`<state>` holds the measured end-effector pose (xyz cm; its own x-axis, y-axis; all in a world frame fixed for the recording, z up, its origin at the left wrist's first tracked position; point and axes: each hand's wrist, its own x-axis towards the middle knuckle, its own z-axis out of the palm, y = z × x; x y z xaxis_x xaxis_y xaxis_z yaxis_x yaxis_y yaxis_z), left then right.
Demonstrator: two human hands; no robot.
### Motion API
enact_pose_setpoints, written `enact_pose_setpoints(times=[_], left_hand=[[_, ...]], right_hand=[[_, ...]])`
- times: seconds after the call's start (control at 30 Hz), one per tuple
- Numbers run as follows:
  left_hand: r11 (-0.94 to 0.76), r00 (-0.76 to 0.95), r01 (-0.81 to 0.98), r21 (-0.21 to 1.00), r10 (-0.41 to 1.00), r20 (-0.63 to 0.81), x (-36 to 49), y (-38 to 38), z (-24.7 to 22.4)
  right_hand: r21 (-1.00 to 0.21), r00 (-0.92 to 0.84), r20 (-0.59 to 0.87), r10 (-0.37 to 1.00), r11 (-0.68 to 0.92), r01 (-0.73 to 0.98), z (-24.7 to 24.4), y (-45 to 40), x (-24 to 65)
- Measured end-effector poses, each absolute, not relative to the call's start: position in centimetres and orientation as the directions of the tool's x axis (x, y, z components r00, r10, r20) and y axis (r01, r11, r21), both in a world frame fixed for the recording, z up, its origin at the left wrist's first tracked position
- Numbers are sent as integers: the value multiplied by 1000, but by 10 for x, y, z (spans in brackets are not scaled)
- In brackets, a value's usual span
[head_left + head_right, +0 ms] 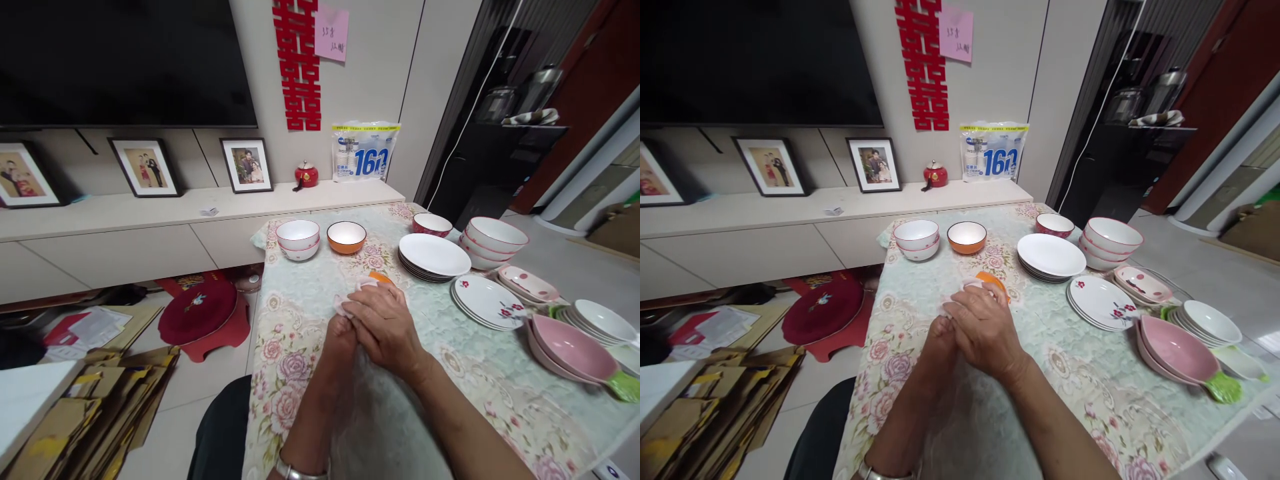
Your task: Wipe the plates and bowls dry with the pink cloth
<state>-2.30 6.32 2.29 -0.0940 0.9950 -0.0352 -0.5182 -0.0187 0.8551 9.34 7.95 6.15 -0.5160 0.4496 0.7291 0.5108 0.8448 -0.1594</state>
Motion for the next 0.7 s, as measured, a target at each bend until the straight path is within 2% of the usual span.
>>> enact_pose_setpoints(times=[0.1,0.2,0.3,0.37,0.43,0.5,0.57,0.6,0.7], left_hand=[[27,118,-534,845,992,43,-20,60,27],[70,217,-535,842,974,57,-20,57,30],[53,135,-468,882,991,12,-22,57,26],[22,60,-424,906,998,4,-22,58,22],[1,20,-411,912,1000,7,-22,58,20],[-5,-1,-426,905,1000,5,-22,58,22],[-5,-20,-468,884,1000,-5,-22,56,25],[-3,-25,-496,868,1000,-10,-22,56,28],[-25,-32,-553,833,999,9,-24,55,33]], right_hand=[[-301,-384,748,541,792,531,62,89,103],[-582,-186,683,706,681,445,61,102,115],[-900,-1,388,922,379,213,54,116,125],[-991,39,133,990,132,16,48,124,128],[-995,41,-3,999,1,-98,42,130,129],[-997,86,48,995,54,-63,39,131,128],[-964,116,257,959,246,105,41,126,125],[-910,95,385,918,360,207,43,121,122],[-631,-123,675,727,656,413,53,103,113]])
